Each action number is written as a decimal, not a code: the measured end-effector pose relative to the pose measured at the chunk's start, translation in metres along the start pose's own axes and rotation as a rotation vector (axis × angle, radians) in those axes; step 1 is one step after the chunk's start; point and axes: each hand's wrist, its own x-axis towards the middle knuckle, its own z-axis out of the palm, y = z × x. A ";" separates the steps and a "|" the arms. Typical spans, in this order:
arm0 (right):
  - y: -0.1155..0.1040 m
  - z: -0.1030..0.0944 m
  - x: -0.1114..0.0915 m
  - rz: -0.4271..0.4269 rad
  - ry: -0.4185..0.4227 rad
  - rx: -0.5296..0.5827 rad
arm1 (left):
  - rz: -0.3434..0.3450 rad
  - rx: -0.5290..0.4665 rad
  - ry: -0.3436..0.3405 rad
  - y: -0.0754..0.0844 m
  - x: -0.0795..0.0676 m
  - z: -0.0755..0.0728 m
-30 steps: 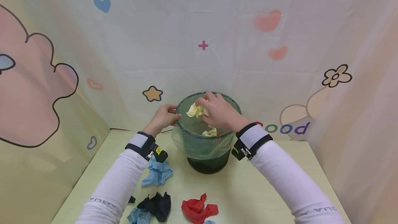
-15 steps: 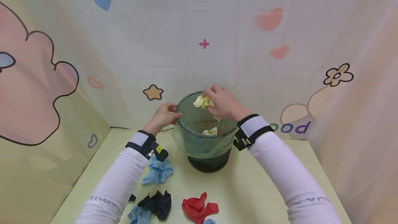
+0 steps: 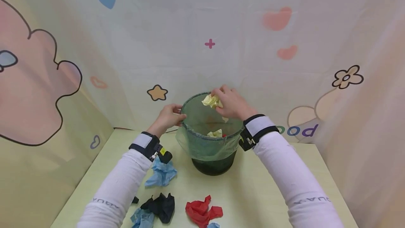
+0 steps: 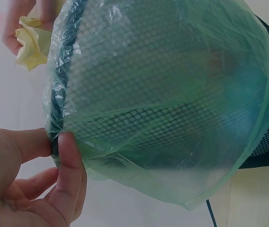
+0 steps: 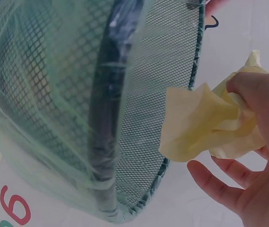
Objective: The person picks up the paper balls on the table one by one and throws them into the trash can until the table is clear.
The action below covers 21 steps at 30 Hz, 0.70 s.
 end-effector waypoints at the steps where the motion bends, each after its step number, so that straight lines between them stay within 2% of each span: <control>1: 0.001 0.000 0.000 -0.001 0.000 0.000 | 0.000 0.000 -0.001 0.000 0.000 0.000; 12: 0.008 0.006 -0.002 -0.006 0.015 0.005 | 0.001 0.007 0.004 0.001 0.000 0.000; 21: 0.010 0.008 -0.003 0.016 -0.006 0.012 | 0.006 0.003 -0.001 -0.001 0.002 0.000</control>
